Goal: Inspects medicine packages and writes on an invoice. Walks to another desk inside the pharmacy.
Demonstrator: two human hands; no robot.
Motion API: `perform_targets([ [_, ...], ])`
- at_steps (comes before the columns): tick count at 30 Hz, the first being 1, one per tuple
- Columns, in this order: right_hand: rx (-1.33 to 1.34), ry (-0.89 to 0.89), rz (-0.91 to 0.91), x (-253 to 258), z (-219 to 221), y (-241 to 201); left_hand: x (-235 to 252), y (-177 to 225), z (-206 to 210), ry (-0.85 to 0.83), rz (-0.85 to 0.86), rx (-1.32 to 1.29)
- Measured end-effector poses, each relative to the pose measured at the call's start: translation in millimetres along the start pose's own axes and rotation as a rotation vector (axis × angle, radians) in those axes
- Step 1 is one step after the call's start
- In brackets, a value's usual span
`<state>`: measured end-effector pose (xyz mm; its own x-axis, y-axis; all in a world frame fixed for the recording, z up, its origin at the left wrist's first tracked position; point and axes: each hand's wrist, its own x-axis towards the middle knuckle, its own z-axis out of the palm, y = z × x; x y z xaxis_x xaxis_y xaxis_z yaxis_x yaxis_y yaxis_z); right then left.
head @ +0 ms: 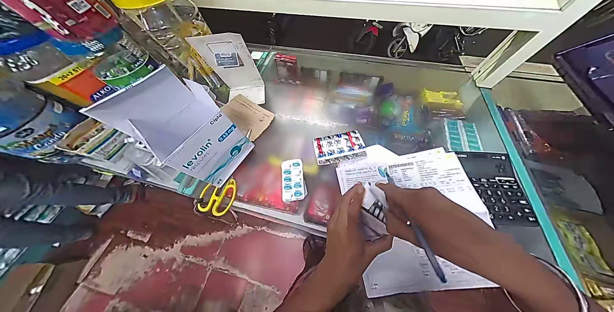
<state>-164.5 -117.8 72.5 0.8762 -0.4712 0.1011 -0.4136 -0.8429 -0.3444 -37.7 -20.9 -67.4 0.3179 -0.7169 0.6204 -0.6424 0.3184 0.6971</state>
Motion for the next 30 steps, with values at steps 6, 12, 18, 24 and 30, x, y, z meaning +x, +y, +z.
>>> perform_targets([
  [6,0.501,0.096,0.03,4.7,3.1,59.9,-7.3,-6.5,0.8,-0.03,0.024,-0.075],
  [12,0.016,0.305,0.118,-1.7,39.1,61.2,-4.7,-4.6,0.0,-0.039,0.108,0.122],
  [18,-0.187,0.483,-0.521,-29.8,32.2,29.4,-2.0,-4.8,-5.9,-0.05,0.078,0.029],
  [24,-0.291,0.429,-0.55,-45.7,38.2,22.1,1.4,-4.5,-10.7,-0.06,0.073,0.101],
  [30,-0.258,0.551,-0.416,-54.1,41.1,27.2,-5.1,-5.0,-10.3,-0.048,0.125,0.173],
])
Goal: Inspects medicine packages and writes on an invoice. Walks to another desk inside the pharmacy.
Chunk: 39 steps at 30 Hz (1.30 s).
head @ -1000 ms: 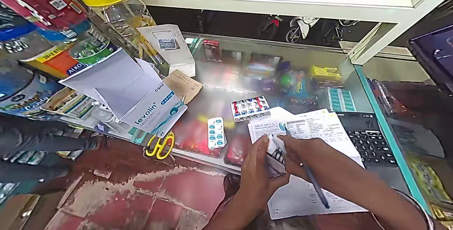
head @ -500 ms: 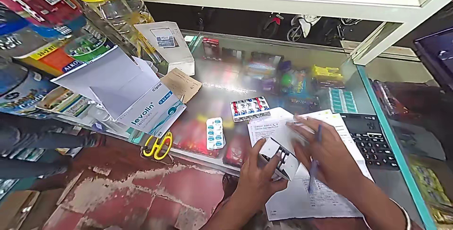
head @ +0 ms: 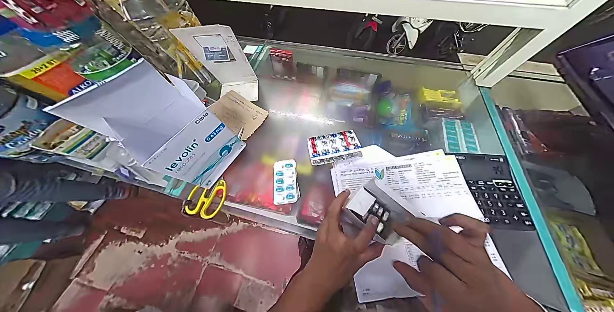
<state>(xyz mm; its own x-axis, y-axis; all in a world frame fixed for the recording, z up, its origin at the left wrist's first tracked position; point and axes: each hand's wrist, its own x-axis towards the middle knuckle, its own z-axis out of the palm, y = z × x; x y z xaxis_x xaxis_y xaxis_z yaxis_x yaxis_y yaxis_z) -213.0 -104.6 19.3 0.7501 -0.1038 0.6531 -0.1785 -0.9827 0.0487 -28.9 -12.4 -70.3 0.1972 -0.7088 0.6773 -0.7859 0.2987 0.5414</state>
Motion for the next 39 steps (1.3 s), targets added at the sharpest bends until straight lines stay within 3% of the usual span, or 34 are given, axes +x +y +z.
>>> perform_targets([
  [4,0.084,0.07,0.026,-8.4,0.2,-3.3,-0.5,-1.7,2.7,0.012,0.014,0.031],
  [14,-0.043,0.001,0.035,2.6,4.9,-9.3,3.5,-5.1,-1.0,-0.015,-0.012,0.006],
  [24,-0.039,-0.116,-0.123,25.8,-0.6,-8.8,13.0,-0.8,-5.5,0.008,0.022,0.078],
  [32,0.024,0.001,-0.008,9.3,3.8,1.0,12.1,-1.4,-3.3,0.009,-0.017,-0.011],
  [39,-0.056,-0.063,0.03,15.5,10.8,-4.2,13.8,-1.4,-6.3,-0.019,-0.026,-0.027],
])
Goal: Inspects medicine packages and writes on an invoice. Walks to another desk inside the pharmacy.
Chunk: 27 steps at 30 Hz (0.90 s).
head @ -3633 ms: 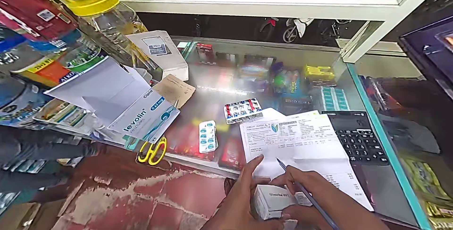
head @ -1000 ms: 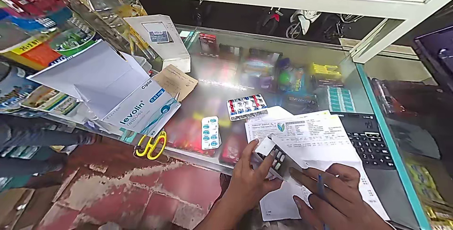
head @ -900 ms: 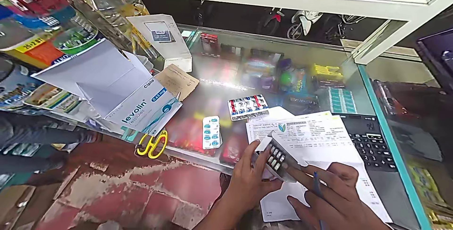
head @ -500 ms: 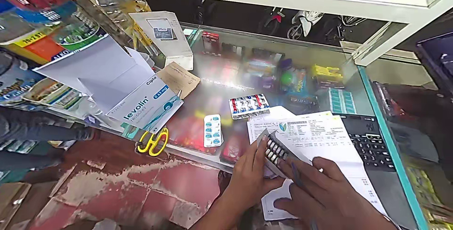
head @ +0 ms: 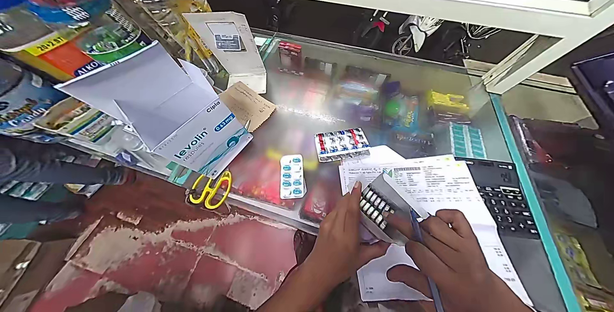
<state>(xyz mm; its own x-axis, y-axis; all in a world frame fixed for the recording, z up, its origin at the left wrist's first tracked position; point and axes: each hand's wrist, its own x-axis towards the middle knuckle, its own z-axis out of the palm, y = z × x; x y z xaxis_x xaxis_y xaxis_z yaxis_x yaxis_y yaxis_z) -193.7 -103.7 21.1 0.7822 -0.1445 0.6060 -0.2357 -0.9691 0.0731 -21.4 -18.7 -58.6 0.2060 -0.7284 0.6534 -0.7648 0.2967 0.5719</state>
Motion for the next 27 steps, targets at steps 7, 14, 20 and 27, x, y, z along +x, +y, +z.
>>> perform_targets([
  [7,-0.038,-0.023,-0.003,0.0,-5.5,-2.8,-1.1,1.0,-0.8,-0.008,-0.007,0.019],
  [14,-0.037,-0.038,0.004,0.1,-5.2,-6.7,-6.8,0.1,0.1,0.025,0.028,0.052],
  [20,-0.072,-0.038,0.015,0.4,-4.9,-5.7,-9.7,1.3,3.7,0.025,0.063,0.076],
  [27,-0.044,-0.023,0.055,-0.1,-2.1,-6.6,-15.5,6.8,7.6,0.04,0.003,-0.12],
])
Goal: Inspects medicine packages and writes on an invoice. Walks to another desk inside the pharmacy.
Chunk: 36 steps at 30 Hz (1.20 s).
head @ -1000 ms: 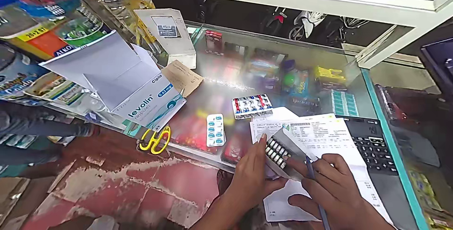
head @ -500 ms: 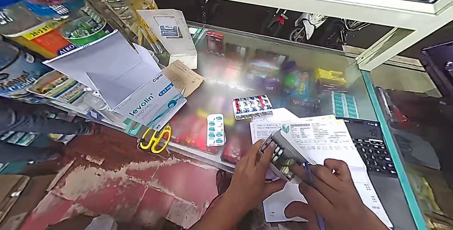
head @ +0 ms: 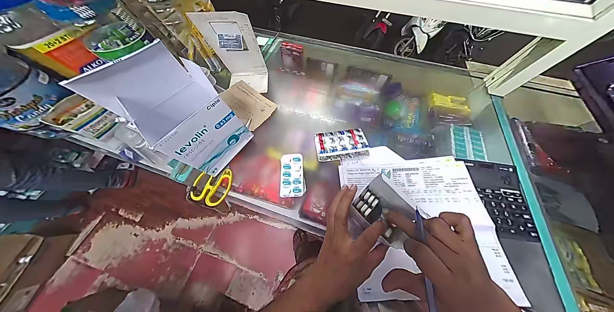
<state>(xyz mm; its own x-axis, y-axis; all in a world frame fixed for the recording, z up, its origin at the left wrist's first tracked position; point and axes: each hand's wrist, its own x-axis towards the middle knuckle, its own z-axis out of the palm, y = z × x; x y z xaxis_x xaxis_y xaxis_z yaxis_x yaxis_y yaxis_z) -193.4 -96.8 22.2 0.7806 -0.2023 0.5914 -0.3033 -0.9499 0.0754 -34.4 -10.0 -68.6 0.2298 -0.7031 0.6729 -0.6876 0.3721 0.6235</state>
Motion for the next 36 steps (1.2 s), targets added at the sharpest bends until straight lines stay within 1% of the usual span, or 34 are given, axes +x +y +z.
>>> perform_targets([
  [6,0.009,-0.077,0.061,7.3,1.9,-5.1,1.1,3.6,0.1,0.038,0.021,0.023],
  [13,0.09,-0.189,0.116,11.1,1.4,-6.4,1.1,3.7,-0.7,0.005,-0.003,-0.025],
  [24,0.082,-0.116,0.096,4.6,0.5,-3.7,-0.7,2.6,0.2,0.033,-0.037,-0.043],
  [32,0.089,-0.046,0.099,3.0,2.2,-3.8,4.1,4.0,-7.7,0.044,-0.105,0.152],
  [36,0.092,-0.04,0.101,3.9,3.4,-4.6,5.0,6.7,-6.5,0.043,-0.042,0.175],
])
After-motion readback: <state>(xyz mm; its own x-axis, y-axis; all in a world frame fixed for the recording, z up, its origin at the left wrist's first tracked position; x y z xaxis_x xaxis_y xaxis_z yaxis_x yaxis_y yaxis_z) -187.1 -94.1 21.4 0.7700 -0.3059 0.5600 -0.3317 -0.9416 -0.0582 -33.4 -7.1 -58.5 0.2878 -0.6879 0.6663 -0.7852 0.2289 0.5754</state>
